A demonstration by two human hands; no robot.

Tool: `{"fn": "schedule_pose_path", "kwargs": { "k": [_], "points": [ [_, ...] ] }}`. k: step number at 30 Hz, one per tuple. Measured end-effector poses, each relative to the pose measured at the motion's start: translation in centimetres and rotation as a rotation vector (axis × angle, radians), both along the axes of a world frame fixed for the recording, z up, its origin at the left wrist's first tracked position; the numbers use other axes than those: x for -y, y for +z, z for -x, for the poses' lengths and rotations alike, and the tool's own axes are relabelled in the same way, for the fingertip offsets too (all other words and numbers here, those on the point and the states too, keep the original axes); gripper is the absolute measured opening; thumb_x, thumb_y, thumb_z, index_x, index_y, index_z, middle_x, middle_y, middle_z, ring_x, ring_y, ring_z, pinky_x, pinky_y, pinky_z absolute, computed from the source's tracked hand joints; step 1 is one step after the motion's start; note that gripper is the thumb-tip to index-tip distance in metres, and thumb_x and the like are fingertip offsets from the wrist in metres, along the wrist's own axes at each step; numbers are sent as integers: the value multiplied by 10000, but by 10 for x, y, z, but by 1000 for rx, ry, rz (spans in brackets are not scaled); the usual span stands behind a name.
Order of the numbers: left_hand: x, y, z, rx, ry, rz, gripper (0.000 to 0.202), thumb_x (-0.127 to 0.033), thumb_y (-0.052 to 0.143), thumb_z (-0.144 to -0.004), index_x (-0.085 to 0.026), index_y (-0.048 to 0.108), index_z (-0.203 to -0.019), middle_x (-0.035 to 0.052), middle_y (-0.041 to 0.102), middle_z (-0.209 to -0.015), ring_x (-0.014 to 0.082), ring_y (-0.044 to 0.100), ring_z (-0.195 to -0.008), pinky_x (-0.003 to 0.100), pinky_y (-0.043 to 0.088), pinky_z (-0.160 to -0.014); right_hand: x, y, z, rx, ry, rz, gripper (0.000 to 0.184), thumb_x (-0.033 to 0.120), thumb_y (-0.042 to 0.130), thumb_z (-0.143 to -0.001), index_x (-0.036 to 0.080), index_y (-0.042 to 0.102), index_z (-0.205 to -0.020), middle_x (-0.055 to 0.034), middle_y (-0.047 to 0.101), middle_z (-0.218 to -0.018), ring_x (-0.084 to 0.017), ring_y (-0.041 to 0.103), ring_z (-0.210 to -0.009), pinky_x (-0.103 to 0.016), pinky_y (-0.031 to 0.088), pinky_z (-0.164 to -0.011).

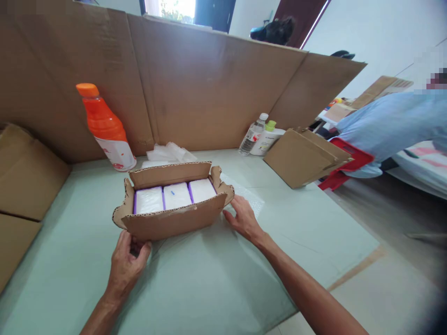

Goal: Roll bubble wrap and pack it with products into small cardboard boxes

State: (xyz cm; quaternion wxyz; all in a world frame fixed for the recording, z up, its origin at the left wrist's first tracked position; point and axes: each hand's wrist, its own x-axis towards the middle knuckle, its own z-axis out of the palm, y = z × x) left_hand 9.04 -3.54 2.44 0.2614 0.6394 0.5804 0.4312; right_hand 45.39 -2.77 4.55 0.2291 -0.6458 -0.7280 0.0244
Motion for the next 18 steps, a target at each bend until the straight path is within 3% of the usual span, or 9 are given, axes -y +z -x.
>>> {"fn": "schedule_pose_path", "kwargs": {
  "k": [3, 6, 8, 13, 18],
  "points": [
    [-3, -3, 1, 47, 18, 62, 247, -428, 642, -774, -225, 536, -867, -25, 506, -748, 145, 518, -622, 265, 439, -562, -19, -6, -20, 219, -133, 60, 355, 260, 595, -888, 170, 667, -1224, -143, 655, -1350, -320, 597, -1179, -430, 458, -954],
    [-8, -3, 3, 152, 4, 171, 365, -462, 678, -722, -213, 548, -956, -19, 567, -744, 165, 572, -646, 279, 457, -586, -27, -5, -36, 233, -173, 62, 236, 171, 532, -917, 163, 732, -1040, -133, 741, -1177, -301, 652, -1045, -401, 456, -872],
    [-6, 1, 4, 223, -7, 222, 489, -469, 698, -702, -197, 558, -1084, 14, 631, -851, 176, 613, -708, 284, 480, -620, -18, -2, -46, 227, -196, 49, 246, 141, 503, -927, 160, 744, -976, -133, 766, -1091, -296, 672, -998, -399, 457, -844],
    [26, 20, 9, 356, 133, 276, 839, -480, 761, -661, -206, 466, -1398, 125, 594, -1332, 174, 658, -871, 290, 531, -704, 59, 1, -65, 170, -142, 3, 259, 160, 501, -951, 196, 738, -1048, -92, 776, -1099, -259, 690, -1053, -389, 475, -884],
    [77, 36, 11, 330, 256, 268, 612, -446, 744, -723, -182, 617, -1260, 115, 682, -1216, 211, 684, -925, 332, 553, -782, 145, 2, -34, 18, 173, -205, 253, 119, 527, -953, 239, 709, -1081, -58, 770, -1096, -217, 685, -1042, -384, 491, -889]
  ]
}}
